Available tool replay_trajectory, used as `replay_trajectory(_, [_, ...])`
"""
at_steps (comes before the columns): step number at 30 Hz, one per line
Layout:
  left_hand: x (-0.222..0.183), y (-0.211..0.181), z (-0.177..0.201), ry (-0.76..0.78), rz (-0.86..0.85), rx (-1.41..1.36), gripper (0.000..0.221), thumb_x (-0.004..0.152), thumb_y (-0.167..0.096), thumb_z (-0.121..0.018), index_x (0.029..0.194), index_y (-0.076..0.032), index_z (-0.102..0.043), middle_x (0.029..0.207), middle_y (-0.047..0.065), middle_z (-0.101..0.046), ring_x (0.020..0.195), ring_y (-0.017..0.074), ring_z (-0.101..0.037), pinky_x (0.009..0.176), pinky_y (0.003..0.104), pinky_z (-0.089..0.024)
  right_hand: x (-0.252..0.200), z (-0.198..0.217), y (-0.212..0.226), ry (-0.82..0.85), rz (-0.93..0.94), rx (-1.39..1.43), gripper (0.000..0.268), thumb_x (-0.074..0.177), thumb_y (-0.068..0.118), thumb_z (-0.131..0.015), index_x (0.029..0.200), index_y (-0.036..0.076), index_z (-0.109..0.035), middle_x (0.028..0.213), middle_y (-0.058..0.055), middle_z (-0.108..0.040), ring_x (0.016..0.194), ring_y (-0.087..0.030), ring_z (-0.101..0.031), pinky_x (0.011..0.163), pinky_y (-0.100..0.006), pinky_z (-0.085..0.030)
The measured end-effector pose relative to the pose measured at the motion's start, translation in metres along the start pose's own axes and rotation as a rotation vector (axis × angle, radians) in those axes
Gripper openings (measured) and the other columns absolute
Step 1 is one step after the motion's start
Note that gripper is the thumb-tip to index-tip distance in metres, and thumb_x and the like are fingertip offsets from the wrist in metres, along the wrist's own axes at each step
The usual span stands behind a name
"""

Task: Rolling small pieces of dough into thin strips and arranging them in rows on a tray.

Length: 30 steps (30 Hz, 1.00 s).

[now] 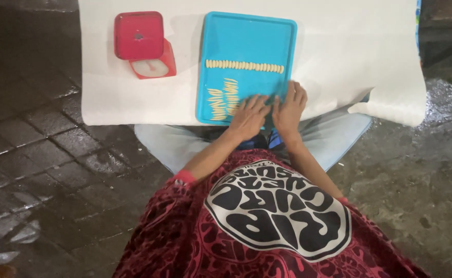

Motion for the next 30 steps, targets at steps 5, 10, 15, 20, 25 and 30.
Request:
replay_trajectory(5, [0.023, 0.010, -0.016, -0.371, -0.100, 0.299, 0.019, 0.086, -0.025, -0.065, 0.089, -0.017, -0.048, 0.092, 0.008, -0.038, 0.079, 0.0285, -0.043, 0.065, 0.041, -0.033, -0.005, -0.028, -0.010, 0.403, -0.340, -0.156, 0.069, 0.114, 0.035, -0.047, 0.164, -0.003, -0.019, 0.166, -0.030, -0.024, 0.150, -0.056, -0.015, 0.121, -0.068, -0.014])
replay_trajectory(10, [0.033, 0.022, -0.007, -0.437, -0.033, 0.350, 0.033, 0.072, -0.027, -0.074, 0.085, -0.013, -0.047, 0.081, 0.004, -0.035, 0.067, 0.0222, -0.040, 0.061, 0.037, -0.032, -0.005, -0.035, -0.020, 0.530, -0.422, -0.220, 0.063, 0.115, 0.033, -0.037, 0.168, 0.009, -0.012, 0.173, -0.014, -0.015, 0.154, -0.051, -0.004, 0.121, -0.068, -0.009])
replay_trajectory(15, [0.055, 0.038, -0.025, -0.439, -0.151, 0.228, 0.036, 0.084, -0.042, -0.071, 0.076, -0.011, -0.054, 0.072, 0.007, -0.044, 0.062, 0.0273, -0.050, 0.062, 0.042, -0.038, 0.003, -0.038, -0.031, 0.540, -0.358, -0.302, 0.060, 0.113, 0.026, -0.037, 0.168, 0.016, -0.016, 0.173, -0.006, -0.019, 0.155, -0.047, -0.003, 0.120, -0.069, -0.012])
replay_trajectory(20, [0.070, 0.028, -0.008, -0.488, -0.006, 0.275, 0.040, 0.100, -0.047, -0.053, 0.080, -0.013, -0.057, 0.069, 0.004, -0.042, 0.057, 0.0217, -0.044, 0.064, 0.039, -0.033, 0.024, -0.033, -0.032, 0.579, -0.239, -0.273, 0.074, 0.100, 0.013, -0.043, 0.168, 0.019, -0.015, 0.172, -0.007, -0.025, 0.156, -0.045, -0.002, 0.123, -0.067, -0.007])
replay_trajectory(25, [0.032, 0.029, 0.027, -0.310, 0.087, -0.001, 0.052, 0.092, -0.031, -0.054, 0.138, -0.008, -0.052, 0.129, 0.015, -0.051, 0.105, 0.0349, -0.052, 0.082, 0.046, -0.039, 0.022, -0.020, 0.017, 0.336, 0.036, 0.202, 0.063, 0.101, 0.009, -0.044, 0.163, 0.003, -0.031, 0.165, -0.022, -0.032, 0.151, -0.050, -0.025, 0.123, -0.056, -0.021])
replay_trajectory(30, [-0.030, 0.054, 0.048, -0.446, 0.343, 0.093, 0.073, 0.084, -0.026, -0.070, 0.150, -0.003, -0.048, 0.150, 0.026, -0.045, 0.140, 0.0494, -0.042, 0.107, 0.059, -0.037, 0.024, -0.046, 0.051, 0.334, 0.266, 0.249, 0.064, 0.102, 0.024, -0.054, 0.161, 0.005, -0.037, 0.163, -0.021, -0.037, 0.148, -0.051, -0.032, 0.120, -0.059, -0.027])
Point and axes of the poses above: each hand's wrist, its own x-axis towards the middle knuckle, its own z-axis out of the back of the hand, y = z × x, the point moved 5 cm from there along x, towards the middle knuckle
